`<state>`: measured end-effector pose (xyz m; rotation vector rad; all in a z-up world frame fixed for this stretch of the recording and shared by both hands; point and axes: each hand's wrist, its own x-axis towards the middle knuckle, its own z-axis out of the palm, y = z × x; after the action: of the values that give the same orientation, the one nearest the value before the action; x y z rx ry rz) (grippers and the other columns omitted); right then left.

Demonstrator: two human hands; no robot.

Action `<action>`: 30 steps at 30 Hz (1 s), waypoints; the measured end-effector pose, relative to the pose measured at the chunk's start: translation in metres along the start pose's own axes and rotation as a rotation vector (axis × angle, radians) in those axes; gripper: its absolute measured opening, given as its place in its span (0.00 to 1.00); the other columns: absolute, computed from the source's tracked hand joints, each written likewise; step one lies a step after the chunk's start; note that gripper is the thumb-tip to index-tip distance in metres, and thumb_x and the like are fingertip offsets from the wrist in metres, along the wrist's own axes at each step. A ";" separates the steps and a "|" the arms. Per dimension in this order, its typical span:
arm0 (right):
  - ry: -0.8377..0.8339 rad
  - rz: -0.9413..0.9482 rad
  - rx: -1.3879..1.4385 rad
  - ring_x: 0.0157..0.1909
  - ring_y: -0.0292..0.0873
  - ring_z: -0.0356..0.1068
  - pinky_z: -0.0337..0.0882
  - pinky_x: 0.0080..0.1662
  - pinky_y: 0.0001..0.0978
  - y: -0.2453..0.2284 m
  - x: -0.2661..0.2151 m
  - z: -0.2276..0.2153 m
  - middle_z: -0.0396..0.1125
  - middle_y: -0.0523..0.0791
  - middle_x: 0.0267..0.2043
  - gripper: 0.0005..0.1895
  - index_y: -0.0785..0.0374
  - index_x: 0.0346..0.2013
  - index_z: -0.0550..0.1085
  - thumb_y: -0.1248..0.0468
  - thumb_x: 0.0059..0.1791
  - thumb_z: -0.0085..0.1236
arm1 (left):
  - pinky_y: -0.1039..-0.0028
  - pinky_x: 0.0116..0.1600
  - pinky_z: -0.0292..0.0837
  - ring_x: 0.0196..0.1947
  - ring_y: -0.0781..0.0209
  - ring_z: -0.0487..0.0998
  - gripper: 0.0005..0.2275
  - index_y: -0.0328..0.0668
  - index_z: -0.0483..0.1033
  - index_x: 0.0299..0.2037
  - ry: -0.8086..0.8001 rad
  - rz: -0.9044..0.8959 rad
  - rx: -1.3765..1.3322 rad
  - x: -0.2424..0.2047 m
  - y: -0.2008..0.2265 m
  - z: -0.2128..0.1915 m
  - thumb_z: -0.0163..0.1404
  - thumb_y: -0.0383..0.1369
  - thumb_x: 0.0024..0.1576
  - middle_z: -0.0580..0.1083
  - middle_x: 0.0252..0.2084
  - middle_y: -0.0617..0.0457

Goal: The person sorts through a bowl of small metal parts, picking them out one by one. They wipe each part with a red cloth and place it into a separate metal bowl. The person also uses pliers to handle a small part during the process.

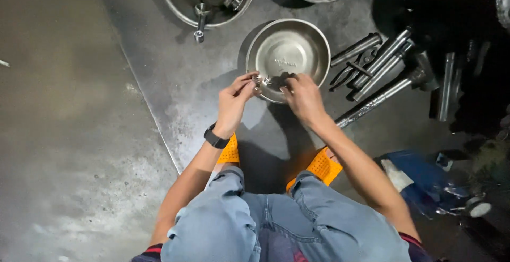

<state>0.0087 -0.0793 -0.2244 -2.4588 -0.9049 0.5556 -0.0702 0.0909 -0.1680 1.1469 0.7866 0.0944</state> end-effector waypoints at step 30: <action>0.128 0.221 1.079 0.26 0.39 0.67 0.70 0.25 0.27 -0.050 -0.011 -0.037 0.65 0.50 0.23 0.09 0.72 0.31 0.73 0.75 0.38 0.62 | 0.71 0.51 0.69 0.47 0.58 0.73 0.05 0.31 0.76 0.38 -0.302 0.198 0.100 -0.014 -0.027 -0.004 0.51 0.23 0.52 0.71 0.49 0.44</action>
<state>-0.0049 -0.0633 -0.1651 -1.5638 -0.1560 0.7035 -0.0911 0.0756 -0.1843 1.2966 0.4126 0.0453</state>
